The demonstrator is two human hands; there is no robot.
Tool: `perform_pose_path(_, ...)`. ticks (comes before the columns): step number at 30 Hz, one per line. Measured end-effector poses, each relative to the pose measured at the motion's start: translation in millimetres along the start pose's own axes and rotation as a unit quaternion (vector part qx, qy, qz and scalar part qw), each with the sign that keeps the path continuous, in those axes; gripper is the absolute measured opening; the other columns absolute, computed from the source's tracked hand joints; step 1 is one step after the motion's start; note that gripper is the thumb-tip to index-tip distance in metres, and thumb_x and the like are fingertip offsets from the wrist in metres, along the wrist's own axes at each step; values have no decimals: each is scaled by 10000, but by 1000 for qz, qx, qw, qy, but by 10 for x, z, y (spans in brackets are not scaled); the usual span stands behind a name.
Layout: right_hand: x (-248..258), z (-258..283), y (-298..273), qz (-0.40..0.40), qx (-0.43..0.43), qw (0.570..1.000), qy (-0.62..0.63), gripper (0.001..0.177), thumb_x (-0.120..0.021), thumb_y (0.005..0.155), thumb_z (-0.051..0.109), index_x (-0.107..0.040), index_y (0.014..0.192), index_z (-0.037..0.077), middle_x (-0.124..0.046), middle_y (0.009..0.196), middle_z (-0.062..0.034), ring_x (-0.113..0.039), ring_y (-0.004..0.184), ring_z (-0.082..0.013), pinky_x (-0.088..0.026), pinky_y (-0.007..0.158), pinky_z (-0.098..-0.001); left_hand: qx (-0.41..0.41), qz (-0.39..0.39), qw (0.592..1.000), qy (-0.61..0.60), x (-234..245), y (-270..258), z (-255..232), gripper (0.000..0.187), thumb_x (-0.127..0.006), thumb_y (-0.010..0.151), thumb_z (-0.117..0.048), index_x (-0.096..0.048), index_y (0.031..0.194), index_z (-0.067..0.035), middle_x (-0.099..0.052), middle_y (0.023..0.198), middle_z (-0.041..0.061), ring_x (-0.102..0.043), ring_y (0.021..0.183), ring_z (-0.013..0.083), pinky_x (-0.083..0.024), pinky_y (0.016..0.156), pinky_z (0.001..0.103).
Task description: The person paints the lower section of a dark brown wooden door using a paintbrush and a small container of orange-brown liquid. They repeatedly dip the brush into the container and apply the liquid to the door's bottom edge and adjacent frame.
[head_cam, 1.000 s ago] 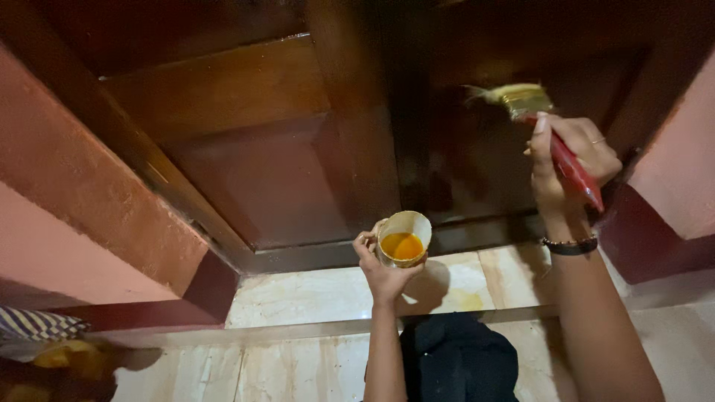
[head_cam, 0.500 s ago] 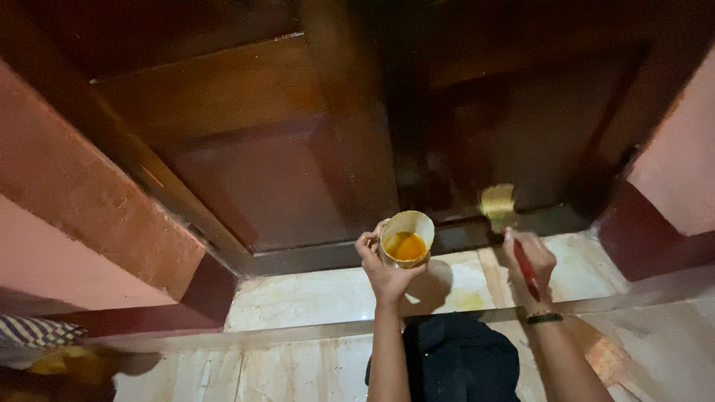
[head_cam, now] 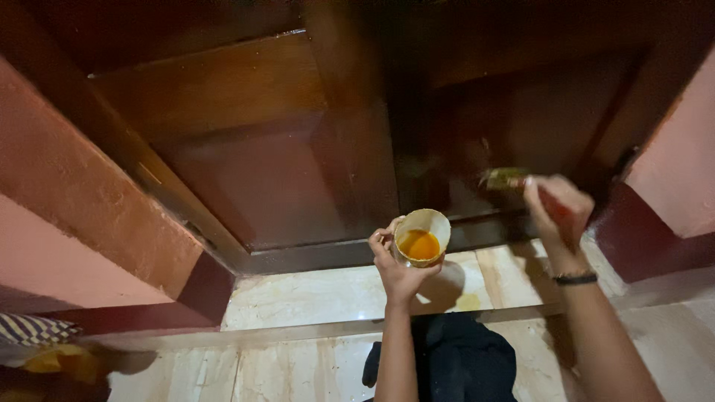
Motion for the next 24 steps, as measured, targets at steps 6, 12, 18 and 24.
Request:
perform_pose_path(6, 383, 273, 764, -62, 63, 995, 36, 149, -688, 1167, 51, -766, 1071, -32, -706, 861, -104, -663, 762, -163, -519, 701, -273, 4, -7, 1000, 10, -3, 11, -76, 1054, -1020, 488, -247, -354, 1289, -87, -697, 1165, 174, -714, 1105, 278, -587, 972, 382)
perform_pose_path(12, 538, 332, 695, -100, 111, 989, -9, 150, -659, 1202, 58, -731, 1115, -40, -734, 958, -146, -710, 855, -205, -579, 764, -311, -2, 1, 1000, 3, -39, -20, -51, 1071, -1021, 493, -257, -346, 1309, -100, -667, 1194, 176, -697, 1128, 279, -574, 1002, 380)
perform_pose_path(18, 147, -284, 13, -72, -130, 967, 208, 170, -681, 1120, 121, -695, 1193, -33, -676, 1035, -88, -671, 807, -109, -555, 683, -266, -36, -12, 999, -18, -94, -32, -169, 1036, -1025, 518, -223, -349, 1292, -86, -655, 1260, 173, -663, 1174, 294, -537, 1040, 404)
perform_pose_path(24, 89, -925, -881, -8, -395, 897, 198, 183, -673, 1098, 105, -712, 1238, -7, -648, 825, -42, -572, 636, -86, -439, 536, -236, -4, 1, 1000, -23, -102, -21, -112, 1068, -1021, 497, -246, -341, 1308, -103, -653, 1268, 154, -666, 1196, 265, -544, 1064, 381)
Point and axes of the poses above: each hand's wrist, its own y-axis towards the middle knuckle, its own x-axis out of the back of the hand, z = x × y, the point moved 9 cm from there along y, towards the middle knuckle
